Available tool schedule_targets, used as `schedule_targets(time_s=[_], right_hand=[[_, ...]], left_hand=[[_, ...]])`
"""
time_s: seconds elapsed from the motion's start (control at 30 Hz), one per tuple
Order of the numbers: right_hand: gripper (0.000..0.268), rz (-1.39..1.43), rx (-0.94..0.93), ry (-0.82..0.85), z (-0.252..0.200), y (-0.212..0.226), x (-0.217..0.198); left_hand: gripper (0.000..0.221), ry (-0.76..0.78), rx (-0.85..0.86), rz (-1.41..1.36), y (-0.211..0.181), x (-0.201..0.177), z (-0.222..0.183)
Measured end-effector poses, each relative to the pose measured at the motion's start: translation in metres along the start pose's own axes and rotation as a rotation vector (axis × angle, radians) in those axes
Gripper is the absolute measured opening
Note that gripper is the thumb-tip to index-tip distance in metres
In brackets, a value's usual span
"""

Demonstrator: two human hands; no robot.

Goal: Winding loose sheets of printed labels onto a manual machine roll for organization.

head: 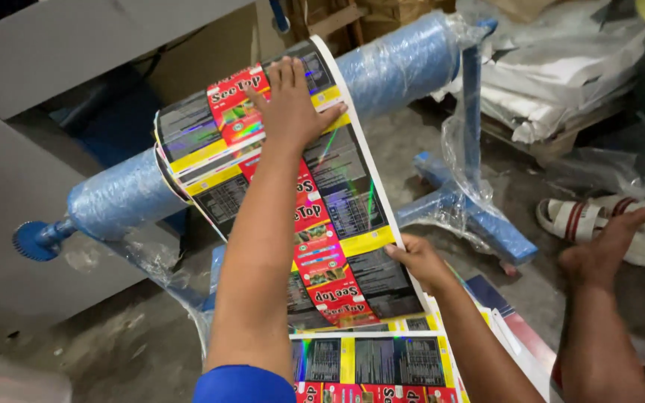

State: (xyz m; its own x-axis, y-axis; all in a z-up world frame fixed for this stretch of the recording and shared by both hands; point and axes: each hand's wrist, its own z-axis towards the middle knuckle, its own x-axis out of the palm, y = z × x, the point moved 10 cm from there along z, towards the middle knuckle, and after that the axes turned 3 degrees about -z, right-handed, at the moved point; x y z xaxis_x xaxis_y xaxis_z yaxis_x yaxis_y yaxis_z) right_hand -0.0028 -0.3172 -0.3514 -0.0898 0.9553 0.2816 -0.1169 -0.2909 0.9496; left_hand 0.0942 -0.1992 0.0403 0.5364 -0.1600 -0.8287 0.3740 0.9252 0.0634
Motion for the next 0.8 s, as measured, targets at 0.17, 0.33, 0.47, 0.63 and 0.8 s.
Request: schedule_targets(time_s=[0.17,0.33,0.47,0.63,0.8], right_hand=[[0.023,0.097,0.030,-0.001,0.021,-0.019,0.014],[0.019,-0.222,0.024,-0.018,0.021,-0.109,0.033],[0.023,0.044,0.174,0.074,-0.059,-0.117,0.031],[0.028,-0.471,0.237,0.214,-0.097,-0.007,0.010],[0.032,-1.108,0.033,0.497,-0.023,-0.086,0.064]], left_hand=[[0.119,-0.025,-0.002,0.023,0.004,0.002,0.002],[0.121,-0.054,-0.006,0.047,0.000,-0.007,-0.006],[0.123,-0.058,-0.025,0.035,0.001,-0.017,-0.009],[0.092,0.031,0.032,-0.181,0.065,-0.007,0.007],[0.086,-0.075,-0.156,-0.040,0.175,-0.040,-0.024]])
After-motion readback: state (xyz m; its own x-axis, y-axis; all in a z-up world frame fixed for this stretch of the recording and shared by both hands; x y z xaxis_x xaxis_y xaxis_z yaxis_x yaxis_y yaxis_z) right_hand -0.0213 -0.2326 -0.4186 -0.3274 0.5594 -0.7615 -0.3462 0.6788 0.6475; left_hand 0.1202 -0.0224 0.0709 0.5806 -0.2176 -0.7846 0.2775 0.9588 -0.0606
